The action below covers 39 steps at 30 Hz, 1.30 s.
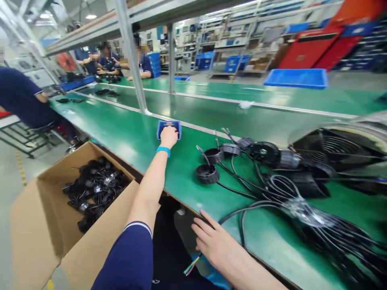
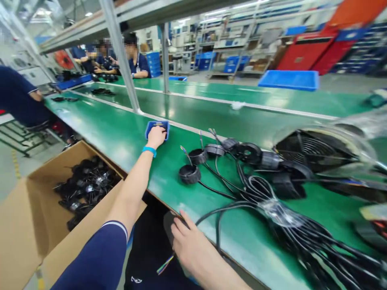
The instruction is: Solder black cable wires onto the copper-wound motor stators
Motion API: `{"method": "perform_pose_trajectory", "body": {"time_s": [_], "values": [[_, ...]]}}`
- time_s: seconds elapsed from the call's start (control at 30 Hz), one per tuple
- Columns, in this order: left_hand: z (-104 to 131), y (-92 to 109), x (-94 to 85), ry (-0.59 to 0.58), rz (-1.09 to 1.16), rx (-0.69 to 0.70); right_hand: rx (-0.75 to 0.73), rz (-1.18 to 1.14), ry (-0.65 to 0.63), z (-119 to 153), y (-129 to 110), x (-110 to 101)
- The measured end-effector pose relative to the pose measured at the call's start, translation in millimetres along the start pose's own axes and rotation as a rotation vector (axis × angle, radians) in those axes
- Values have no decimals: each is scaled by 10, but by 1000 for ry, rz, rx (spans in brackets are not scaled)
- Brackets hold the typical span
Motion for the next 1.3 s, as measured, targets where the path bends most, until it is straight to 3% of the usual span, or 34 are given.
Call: {"method": "perform_pose_trajectory", "body": {"time_s": [0.13, 0.23, 0.37, 0.6, 0.87, 0.97, 1.13, 1.3], "values": [[-6, -10, 81, 2, 51, 42, 56, -351, 80, -50, 309, -416], [7, 0, 101, 15, 74, 69, 242, -564, 172, -73, 740, -763], [43, 14, 52, 57, 97, 83, 462, -586, 317, -112, 1208, -999], [74, 0, -15, 102, 135, 71, 309, -356, 318, -489, 1140, -753], [79, -44, -70, 106, 117, 36, 472, -19, 432, -659, 1808, -683], [138, 4, -175, 122, 132, 35, 520, 94, 466, -674, 1893, -698], [189, 75, -287, 142, 224, 54, 427, 28, 449, -691, 1761, -671], [-18, -79, -239, 218, 278, 80, 352, -42, 444, -707, 1802, -623]]}}
Point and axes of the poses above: each hand's wrist, its own z-axis away from the middle knuckle, its own x-axis out of the palm, y = z × x, the point moved 10 cm from there along -z, towards the middle knuckle, and after that the axes turned 13 degrees about -y, right-handed, at the moved point
